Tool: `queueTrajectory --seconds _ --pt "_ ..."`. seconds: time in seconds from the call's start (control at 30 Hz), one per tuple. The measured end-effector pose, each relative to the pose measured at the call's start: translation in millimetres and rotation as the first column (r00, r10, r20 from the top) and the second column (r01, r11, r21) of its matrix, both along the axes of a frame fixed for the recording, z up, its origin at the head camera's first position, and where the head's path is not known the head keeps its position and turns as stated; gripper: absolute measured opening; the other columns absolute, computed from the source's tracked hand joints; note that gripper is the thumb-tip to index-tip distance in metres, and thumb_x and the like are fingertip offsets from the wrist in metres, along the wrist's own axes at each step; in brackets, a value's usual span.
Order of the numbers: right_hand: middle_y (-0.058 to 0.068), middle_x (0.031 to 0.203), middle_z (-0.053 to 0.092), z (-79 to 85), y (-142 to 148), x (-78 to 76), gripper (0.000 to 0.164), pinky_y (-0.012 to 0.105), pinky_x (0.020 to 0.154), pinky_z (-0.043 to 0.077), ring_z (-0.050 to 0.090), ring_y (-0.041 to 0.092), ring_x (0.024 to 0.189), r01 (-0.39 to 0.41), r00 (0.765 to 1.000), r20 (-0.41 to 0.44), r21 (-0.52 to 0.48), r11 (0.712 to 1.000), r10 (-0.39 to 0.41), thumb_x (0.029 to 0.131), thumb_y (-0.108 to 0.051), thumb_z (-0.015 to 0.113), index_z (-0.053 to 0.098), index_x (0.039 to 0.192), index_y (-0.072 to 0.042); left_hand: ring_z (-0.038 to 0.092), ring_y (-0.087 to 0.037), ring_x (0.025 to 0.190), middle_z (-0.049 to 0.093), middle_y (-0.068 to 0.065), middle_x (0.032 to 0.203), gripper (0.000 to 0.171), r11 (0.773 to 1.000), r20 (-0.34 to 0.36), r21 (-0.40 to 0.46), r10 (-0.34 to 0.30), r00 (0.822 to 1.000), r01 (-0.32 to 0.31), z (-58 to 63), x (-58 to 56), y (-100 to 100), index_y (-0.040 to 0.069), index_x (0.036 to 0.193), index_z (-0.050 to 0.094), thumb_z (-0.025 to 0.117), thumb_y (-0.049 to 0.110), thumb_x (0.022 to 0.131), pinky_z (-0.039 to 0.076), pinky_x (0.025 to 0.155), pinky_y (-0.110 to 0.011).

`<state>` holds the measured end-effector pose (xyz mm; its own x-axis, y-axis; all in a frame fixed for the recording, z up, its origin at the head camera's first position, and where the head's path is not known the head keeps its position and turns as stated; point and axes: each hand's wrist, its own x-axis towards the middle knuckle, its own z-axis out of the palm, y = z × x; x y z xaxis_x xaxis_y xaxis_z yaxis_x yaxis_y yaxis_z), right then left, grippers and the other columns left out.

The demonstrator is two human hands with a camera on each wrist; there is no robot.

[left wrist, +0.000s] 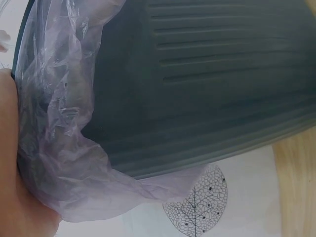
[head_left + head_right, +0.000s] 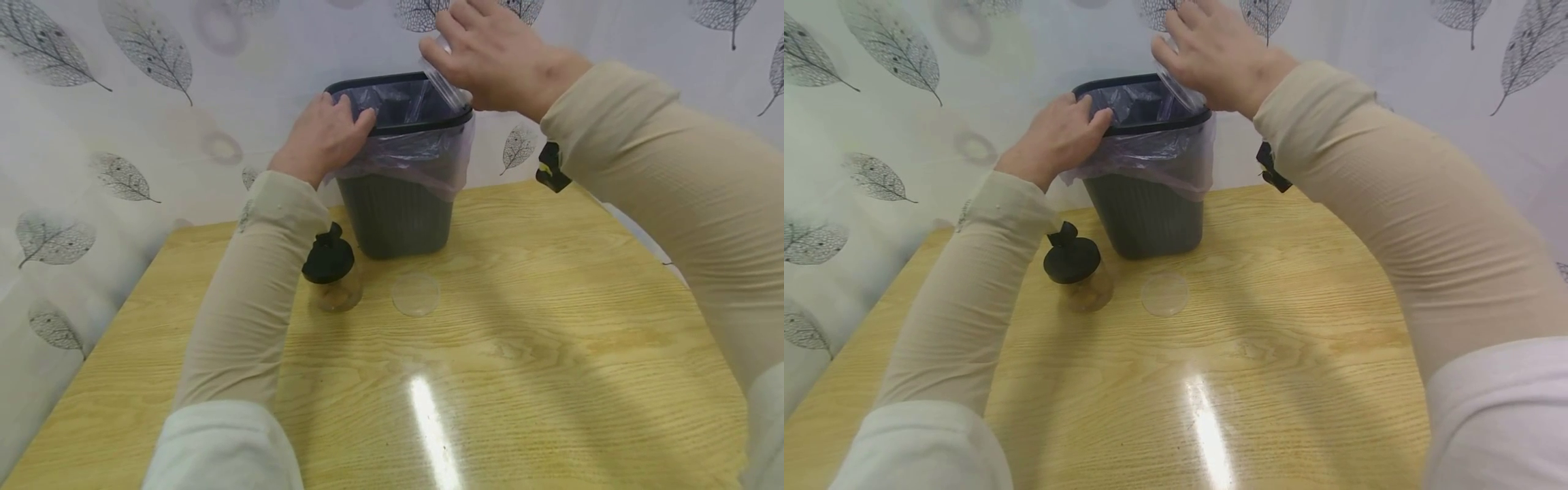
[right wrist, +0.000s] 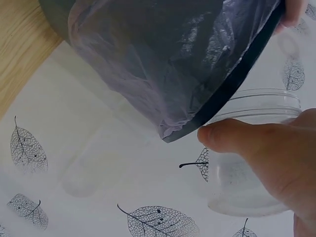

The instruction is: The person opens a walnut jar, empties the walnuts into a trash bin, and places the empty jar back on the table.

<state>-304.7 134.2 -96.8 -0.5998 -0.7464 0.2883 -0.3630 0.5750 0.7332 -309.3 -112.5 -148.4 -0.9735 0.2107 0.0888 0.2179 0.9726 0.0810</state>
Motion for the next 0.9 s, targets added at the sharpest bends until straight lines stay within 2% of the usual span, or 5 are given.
queueTrajectory --seconds 0.27,0.67,0.9 --pt "0.037 0.132 0.042 -3.2 -2.9 1.3 0.084 0.055 0.116 0.03 0.04 0.049 0.123 0.005 1.0 -0.004 0.016 1.0 -0.005 0.075 -0.008 0.079 0.031 0.143 0.006 0.006 -0.035 0.154 0.003 -0.025 0.164 0.082 1.0 0.016 0.003 0.016 1.0 -0.016 0.7 1.1 -0.9 -0.003 0.156 -0.004 0.004 0.056 0.101 0.009 0.126 -0.045" --pt "0.036 0.135 0.042 -2.2 -2.1 3.6 0.091 0.054 0.117 0.028 0.039 0.048 0.126 0.047 0.999 0.02 -0.02 0.999 -0.047 0.074 -0.011 0.082 0.029 0.146 0.005 0.007 -0.035 0.154 0.003 -0.025 0.165 0.082 1.0 0.015 0.015 0.016 1.0 -0.017 2.6 2.6 -1.9 -0.003 0.156 -0.003 0.004 0.057 0.1 0.009 0.126 -0.044" --pt "0.036 0.136 0.039 -3.8 1.8 2.5 0.09 0.055 0.117 0.027 0.037 0.048 0.125 0.058 0.997 0.065 -0.079 0.995 -0.053 0.076 -0.009 0.079 0.027 0.147 0.006 0.003 -0.035 0.155 -0.001 -0.023 0.165 0.081 1.0 0.016 0.025 0.012 1.0 -0.012 1.7 2.6 -2.1 -0.002 0.157 -0.003 0.004 0.056 0.101 0.007 0.126 -0.044"
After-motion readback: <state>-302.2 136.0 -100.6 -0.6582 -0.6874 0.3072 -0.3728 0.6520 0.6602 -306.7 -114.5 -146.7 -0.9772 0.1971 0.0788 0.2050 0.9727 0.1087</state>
